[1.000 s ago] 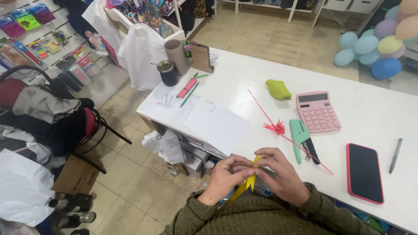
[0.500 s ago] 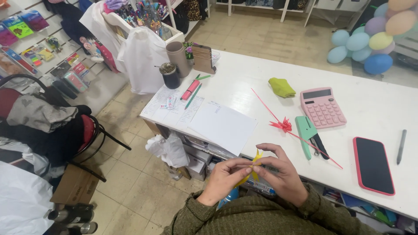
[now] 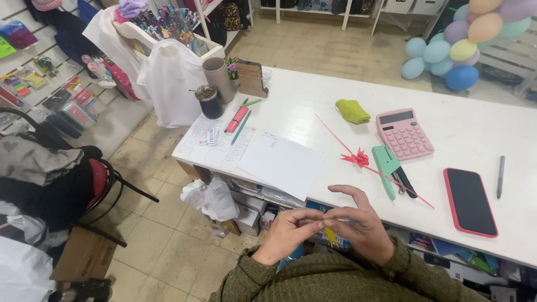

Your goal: The recorder is making decorative bows from red and yellow ribbons, trimming them with scissors.

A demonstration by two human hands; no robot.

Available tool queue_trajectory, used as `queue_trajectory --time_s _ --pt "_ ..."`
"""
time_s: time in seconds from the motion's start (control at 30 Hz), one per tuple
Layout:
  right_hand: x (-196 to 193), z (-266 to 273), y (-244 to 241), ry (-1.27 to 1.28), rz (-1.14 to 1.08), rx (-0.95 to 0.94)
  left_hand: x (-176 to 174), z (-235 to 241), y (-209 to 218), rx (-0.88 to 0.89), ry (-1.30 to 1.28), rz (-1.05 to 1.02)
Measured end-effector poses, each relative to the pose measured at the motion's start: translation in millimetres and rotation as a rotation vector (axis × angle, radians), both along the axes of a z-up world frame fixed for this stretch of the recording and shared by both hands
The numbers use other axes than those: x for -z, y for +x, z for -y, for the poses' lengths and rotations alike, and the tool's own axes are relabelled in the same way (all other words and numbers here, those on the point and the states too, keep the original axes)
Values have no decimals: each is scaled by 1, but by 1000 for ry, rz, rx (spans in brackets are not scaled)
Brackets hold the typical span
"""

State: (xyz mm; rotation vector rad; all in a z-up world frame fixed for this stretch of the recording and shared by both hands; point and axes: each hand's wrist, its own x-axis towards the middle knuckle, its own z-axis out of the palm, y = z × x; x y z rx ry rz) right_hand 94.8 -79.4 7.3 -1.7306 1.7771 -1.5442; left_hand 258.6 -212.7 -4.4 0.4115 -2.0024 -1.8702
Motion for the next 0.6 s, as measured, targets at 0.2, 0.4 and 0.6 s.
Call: queue_trajectory --time_s 0.2,0.4,0.6 --pt "-3 5 8 -34 -82 2 -9 5 1 -26 -66 -79" --pt "-6 8 6 -72 -154 44 -11 8 -3 -61 -150 -80" --pt "-5 3 3 -61 -136 40 -13 9 -10 -150 -393 -19"
